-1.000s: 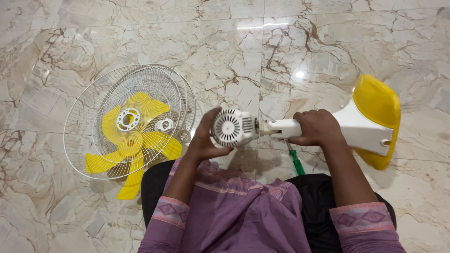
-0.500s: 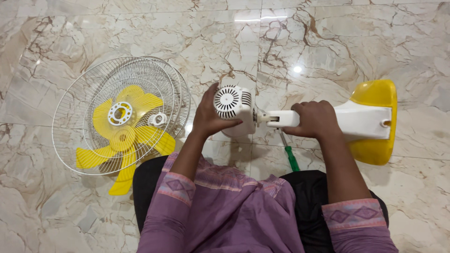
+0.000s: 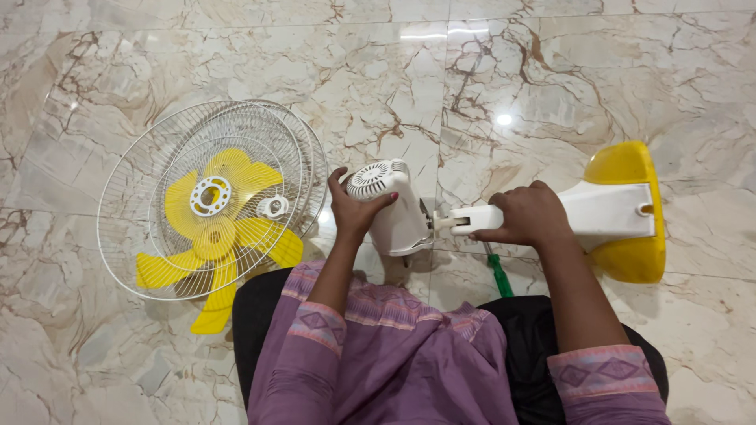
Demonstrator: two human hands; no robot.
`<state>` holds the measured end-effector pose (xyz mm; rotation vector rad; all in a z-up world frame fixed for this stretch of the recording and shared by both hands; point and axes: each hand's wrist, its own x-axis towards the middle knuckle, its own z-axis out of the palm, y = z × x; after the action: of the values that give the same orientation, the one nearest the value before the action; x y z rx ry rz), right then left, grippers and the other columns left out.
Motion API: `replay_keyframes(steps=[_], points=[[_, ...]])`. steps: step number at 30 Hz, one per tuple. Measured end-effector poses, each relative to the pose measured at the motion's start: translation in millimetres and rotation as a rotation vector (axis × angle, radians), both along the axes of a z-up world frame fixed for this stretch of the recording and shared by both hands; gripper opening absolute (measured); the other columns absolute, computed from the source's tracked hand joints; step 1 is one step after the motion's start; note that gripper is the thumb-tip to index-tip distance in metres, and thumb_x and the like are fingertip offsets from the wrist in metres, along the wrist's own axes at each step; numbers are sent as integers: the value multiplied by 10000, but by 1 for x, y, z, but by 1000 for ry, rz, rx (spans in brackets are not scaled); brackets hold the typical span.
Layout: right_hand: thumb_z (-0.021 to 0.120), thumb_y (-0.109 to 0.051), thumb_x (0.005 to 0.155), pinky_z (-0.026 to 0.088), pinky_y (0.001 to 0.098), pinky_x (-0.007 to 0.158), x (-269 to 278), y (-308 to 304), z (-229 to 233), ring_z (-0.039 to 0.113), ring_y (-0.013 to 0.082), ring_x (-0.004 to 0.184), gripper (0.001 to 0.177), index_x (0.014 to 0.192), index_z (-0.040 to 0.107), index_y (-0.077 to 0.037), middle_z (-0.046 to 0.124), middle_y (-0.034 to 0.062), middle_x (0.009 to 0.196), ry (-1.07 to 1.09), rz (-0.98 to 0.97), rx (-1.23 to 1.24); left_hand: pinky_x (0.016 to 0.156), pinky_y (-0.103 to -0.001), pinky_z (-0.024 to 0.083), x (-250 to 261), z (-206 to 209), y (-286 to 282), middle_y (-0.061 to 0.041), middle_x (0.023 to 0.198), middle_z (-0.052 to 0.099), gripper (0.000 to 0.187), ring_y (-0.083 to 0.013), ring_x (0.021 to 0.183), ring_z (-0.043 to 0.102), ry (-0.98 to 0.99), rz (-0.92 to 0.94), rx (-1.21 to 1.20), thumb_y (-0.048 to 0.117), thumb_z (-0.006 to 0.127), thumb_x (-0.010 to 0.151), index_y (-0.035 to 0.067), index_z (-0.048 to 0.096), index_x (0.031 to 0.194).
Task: The person disassembles a yellow and white pedestal fan. They remove the front grill, unscrew the central hub, detach the fan blades, and then use a screwdriver to remove the motor housing from the stand.
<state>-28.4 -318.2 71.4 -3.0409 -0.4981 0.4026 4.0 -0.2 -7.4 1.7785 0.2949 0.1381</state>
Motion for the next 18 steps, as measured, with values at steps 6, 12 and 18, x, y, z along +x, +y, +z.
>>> replay_keyframes(steps=[6, 12, 18], points=[[702, -815, 651, 503, 397, 858, 7, -1, -1, 719, 256, 779, 726, 958, 768, -160, 750, 86, 771, 43, 103, -77, 886, -371, 606, 19, -6, -9, -223, 1259, 623, 1210, -296, 1046, 696, 213, 167, -60, 340, 998, 483, 53, 328, 1449], [701, -794, 650, 503, 394, 874, 4, -1, -4, 718, 255, 774, 711, 977, 781, -168, 754, 81, 776, 36, 93, -74, 941, -387, 573, 25, -30, -2, -275, 1395, 539, 1252, -349, 1168, 659, 399, 85, 36, 501, 960, 547, 25, 303, 1501], [679, -817, 659, 503, 396, 871, 7, 0, -1, 716, 259, 757, 732, 994, 779, -174, 756, 78, 772, 29, 75, -80, 1007, -538, 609, -43, -54, -3, -347, 1534, 245, 1348, -471, 1339, 519, 553, 68, -183, 543, 867, 631, -42, 70, 1549]])
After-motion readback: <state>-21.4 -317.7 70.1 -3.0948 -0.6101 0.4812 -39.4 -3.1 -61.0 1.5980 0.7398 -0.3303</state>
